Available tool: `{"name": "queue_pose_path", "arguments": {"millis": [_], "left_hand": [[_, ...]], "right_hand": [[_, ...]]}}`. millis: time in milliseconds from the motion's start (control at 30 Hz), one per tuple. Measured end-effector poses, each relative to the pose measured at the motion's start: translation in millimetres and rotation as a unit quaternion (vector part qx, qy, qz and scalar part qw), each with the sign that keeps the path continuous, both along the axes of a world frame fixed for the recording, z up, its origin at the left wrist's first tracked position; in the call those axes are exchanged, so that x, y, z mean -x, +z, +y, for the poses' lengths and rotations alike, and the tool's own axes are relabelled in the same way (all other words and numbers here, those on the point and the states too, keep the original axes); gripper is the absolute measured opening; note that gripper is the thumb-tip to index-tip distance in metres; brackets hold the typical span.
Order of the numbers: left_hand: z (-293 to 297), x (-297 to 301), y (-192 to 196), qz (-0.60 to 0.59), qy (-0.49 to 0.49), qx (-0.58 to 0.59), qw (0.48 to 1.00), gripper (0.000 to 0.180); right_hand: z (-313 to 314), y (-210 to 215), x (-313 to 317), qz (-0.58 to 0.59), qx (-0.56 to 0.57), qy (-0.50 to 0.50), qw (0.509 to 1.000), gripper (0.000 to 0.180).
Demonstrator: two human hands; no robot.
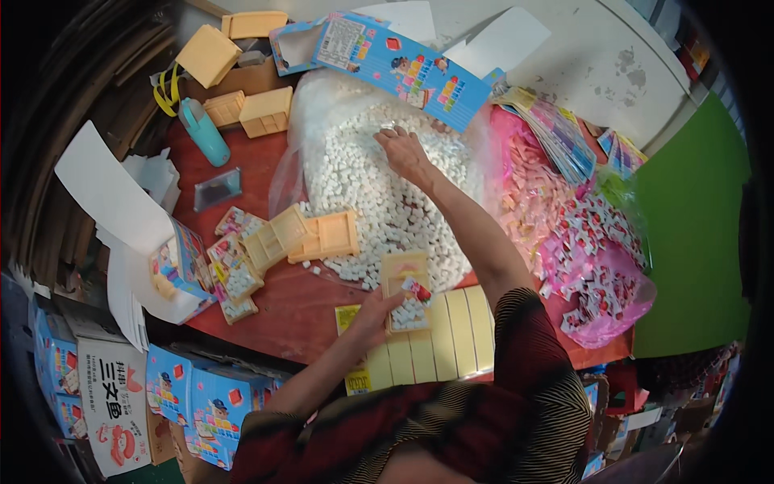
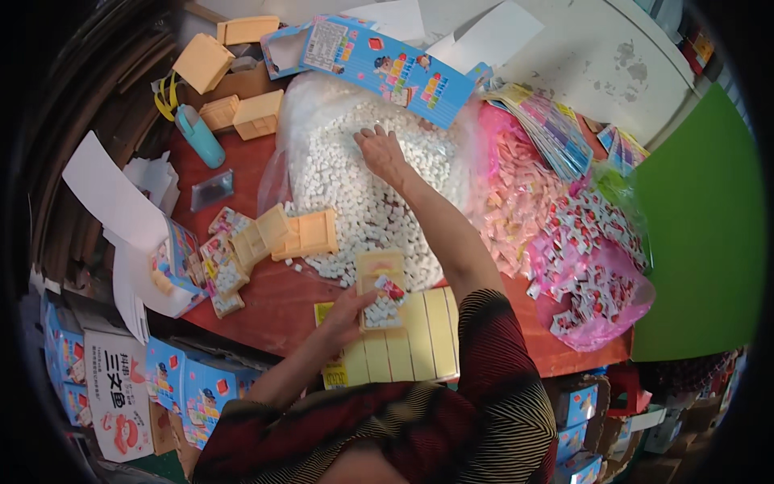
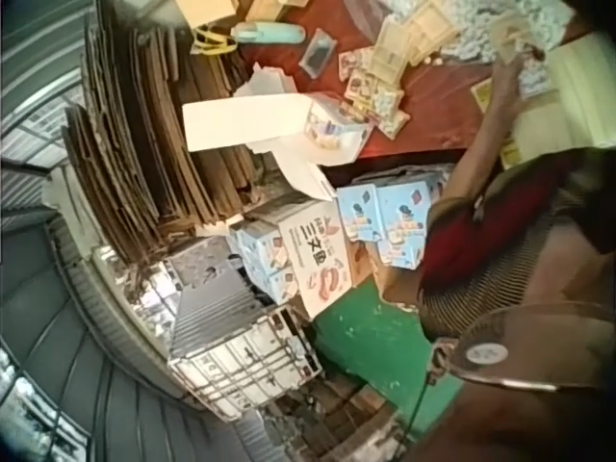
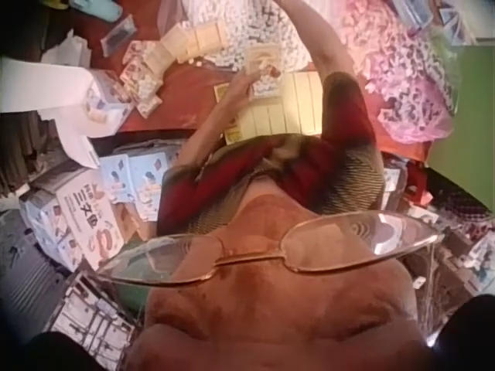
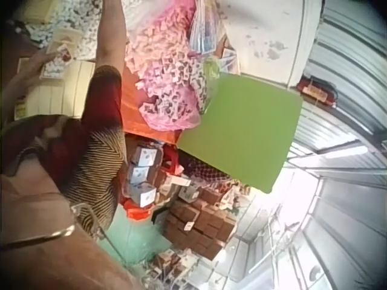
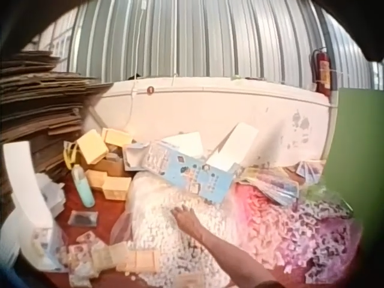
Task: Manually filling small plastic boxes with white toy blocks and applying adhesive labels to seal them.
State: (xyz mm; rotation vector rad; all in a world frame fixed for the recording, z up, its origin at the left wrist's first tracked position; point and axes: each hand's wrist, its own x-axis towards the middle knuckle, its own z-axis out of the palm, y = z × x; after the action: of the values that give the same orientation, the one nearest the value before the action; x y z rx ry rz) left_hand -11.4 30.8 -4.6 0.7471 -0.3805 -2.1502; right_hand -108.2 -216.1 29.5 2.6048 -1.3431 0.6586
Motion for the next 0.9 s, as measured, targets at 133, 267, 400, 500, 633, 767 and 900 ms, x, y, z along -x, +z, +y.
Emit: {"name": "queue_pose_path", "arguments": {"millis": [133, 267, 400, 500, 633, 767, 900], "left_hand": [[1.2, -2.4, -7.8, -0.002, -0.006, -0.013, 1.0, 0.037], [-2.8, -1.3, 1.2, 0.028, 0.012, -0.046, 0.998, 0.031], [-10.5, -4.3, 4.5, 0.01, 0.025, -0.053, 0.998, 0.032], [-16.5, -6.5, -1.9, 0.018, 0.047, -0.044, 0.998, 0.033], [-17.8, -9.1, -5.9, 0.005, 0.056, -0.026, 0.998, 0.029], [-13.0, -12.6, -6.4, -0.005, 0.056, 0.017, 0.998, 0.031], [-4.0, -16.8, -4.5, -0.016, 0.061, 0.015, 0.998, 0.028]], "right_hand": [[-27.7, -17.6, -7.7, 0.077, -0.088, -0.067, 0.991, 0.024], [-24.0, -31.0, 11.0, 0.072, 0.024, -0.026, 0.997, 0.007], [18.5, -14.8, 38.1, 0.143, 0.029, 0.006, 0.989, 0.007], [55.2, -11.2, 58.8, 0.121, -0.076, 0.039, 0.989, 0.008], [77.6, -22.6, 79.5, 0.101, -0.14, 0.04, 0.984, 0.002], [75.0, -37.1, 90.6, 0.061, -0.141, 0.115, 0.981, 0.004], [62.8, -38.7, 96.1, -0.08, -0.36, 0.085, 0.926, 0.002]]}}
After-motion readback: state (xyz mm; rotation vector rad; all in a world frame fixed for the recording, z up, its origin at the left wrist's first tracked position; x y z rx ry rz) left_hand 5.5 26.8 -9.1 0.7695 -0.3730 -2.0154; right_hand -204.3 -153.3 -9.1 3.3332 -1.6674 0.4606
